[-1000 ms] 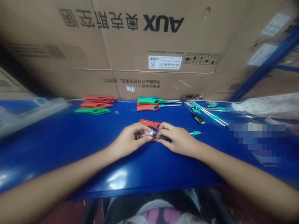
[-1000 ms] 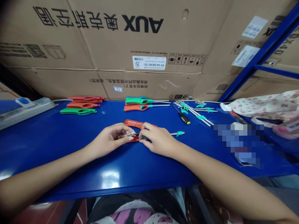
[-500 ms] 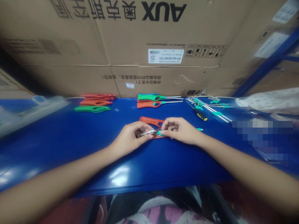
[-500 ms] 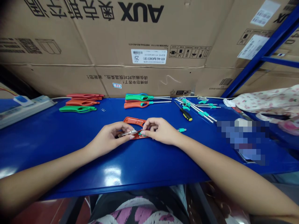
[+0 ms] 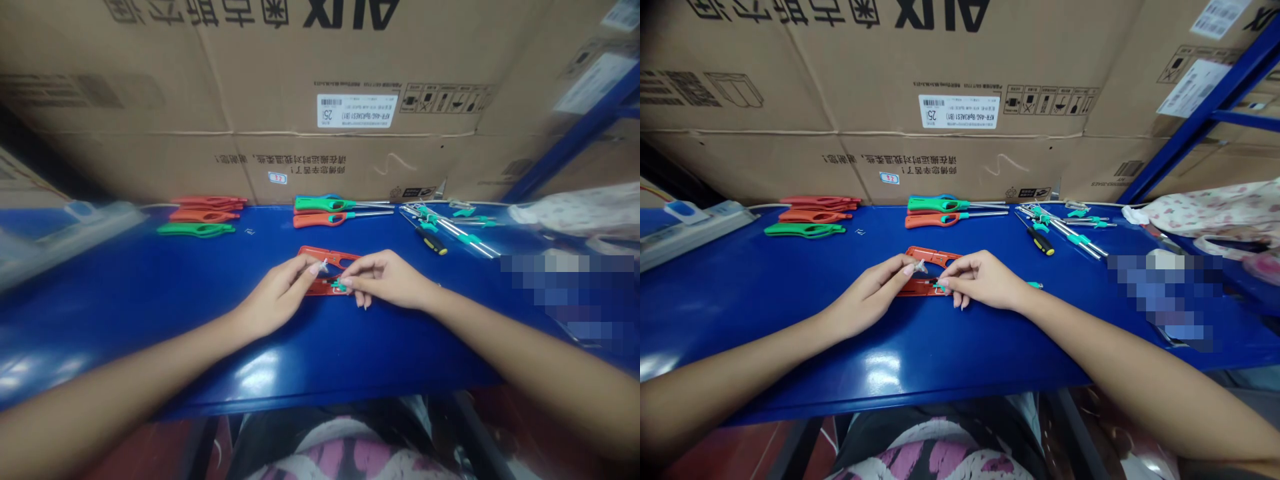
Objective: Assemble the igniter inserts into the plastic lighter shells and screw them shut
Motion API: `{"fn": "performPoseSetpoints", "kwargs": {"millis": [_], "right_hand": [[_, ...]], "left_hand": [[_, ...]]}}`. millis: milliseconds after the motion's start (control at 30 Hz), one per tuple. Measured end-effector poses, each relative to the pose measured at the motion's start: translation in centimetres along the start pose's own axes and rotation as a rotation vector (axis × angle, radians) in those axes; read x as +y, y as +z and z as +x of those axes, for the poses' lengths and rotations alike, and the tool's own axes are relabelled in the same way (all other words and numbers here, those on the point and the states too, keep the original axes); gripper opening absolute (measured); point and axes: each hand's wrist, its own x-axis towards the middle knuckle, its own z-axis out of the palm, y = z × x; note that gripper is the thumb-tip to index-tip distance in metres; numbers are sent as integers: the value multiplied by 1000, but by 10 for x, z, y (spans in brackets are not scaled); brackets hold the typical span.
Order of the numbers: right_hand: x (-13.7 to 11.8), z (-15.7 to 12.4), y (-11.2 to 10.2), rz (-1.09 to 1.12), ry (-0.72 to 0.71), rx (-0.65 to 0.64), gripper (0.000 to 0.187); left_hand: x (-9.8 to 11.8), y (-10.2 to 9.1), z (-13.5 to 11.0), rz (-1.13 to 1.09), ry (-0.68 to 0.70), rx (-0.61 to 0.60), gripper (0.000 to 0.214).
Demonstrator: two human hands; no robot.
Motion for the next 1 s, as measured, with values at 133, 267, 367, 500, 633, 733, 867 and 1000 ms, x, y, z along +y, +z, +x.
{"fn": "performPoseSetpoints", "kwargs": {"millis": [133,267,367,500,633,733,867,1000], "right_hand": [[2,-1,2,-16,4,12,42],[-2,-2,5,1,42,36,45],[-7,-4,8,17,69,44,45],[-10,-5,11,21,100,39,38],[-7,-6,12,-10,93,37,31],[-6,-6,12,-35,73,41,29],[-5,-6,11,-26,75,20,30],[-4,-6,11,-38,72,16,29]], "left_hand": [[0,1,-2,19,3,15,25],[-2,3,-2,44,61,-18,23],[-3,3,-2,72,99,-19,22],[-5,4,-1,69,106,9,21],[-7,4,-1,52,105,11,23],[-7,4,-1,52,104,8,24],[-7,5,0,38,103,7,23],[-6,5,-1,23,94,10,23]]}}
